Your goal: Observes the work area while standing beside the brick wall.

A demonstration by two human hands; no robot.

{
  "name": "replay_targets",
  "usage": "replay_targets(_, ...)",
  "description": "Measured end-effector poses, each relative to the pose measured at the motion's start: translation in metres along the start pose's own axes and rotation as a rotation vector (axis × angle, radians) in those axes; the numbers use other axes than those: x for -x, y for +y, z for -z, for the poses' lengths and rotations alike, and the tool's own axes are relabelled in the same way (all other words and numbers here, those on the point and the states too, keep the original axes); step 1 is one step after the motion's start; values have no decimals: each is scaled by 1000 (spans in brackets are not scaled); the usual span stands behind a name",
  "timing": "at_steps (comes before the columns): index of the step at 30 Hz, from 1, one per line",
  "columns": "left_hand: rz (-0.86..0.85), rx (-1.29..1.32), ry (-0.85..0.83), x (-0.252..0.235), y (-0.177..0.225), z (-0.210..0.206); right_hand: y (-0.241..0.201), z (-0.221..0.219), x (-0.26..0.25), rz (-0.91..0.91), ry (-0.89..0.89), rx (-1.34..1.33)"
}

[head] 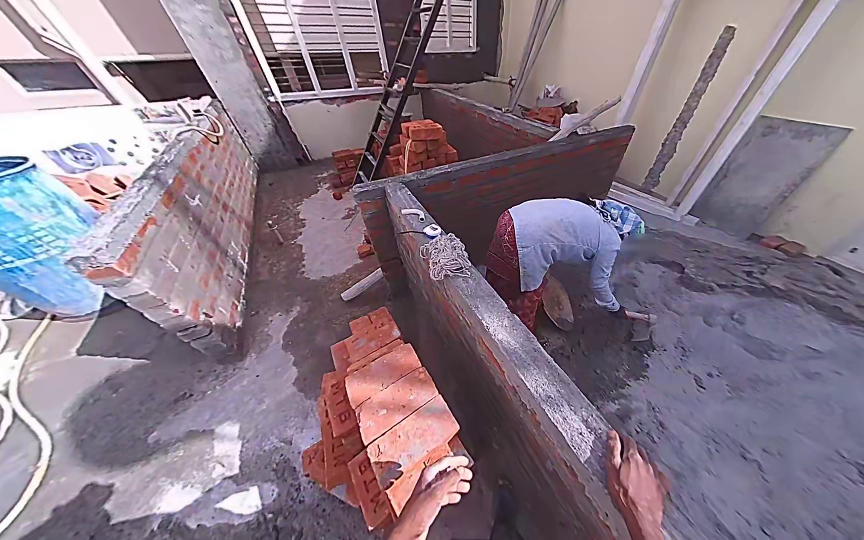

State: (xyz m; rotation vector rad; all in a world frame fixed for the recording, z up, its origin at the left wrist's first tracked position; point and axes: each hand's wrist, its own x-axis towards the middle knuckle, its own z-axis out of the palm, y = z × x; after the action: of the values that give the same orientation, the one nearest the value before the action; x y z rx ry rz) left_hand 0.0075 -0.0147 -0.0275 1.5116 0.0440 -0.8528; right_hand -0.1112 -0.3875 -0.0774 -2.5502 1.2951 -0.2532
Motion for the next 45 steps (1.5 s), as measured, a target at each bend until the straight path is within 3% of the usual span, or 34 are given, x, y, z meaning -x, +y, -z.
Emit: replay_targets(45,-4,-9,-4,4,-2,-2,0,0,2,-9,-7,-20)
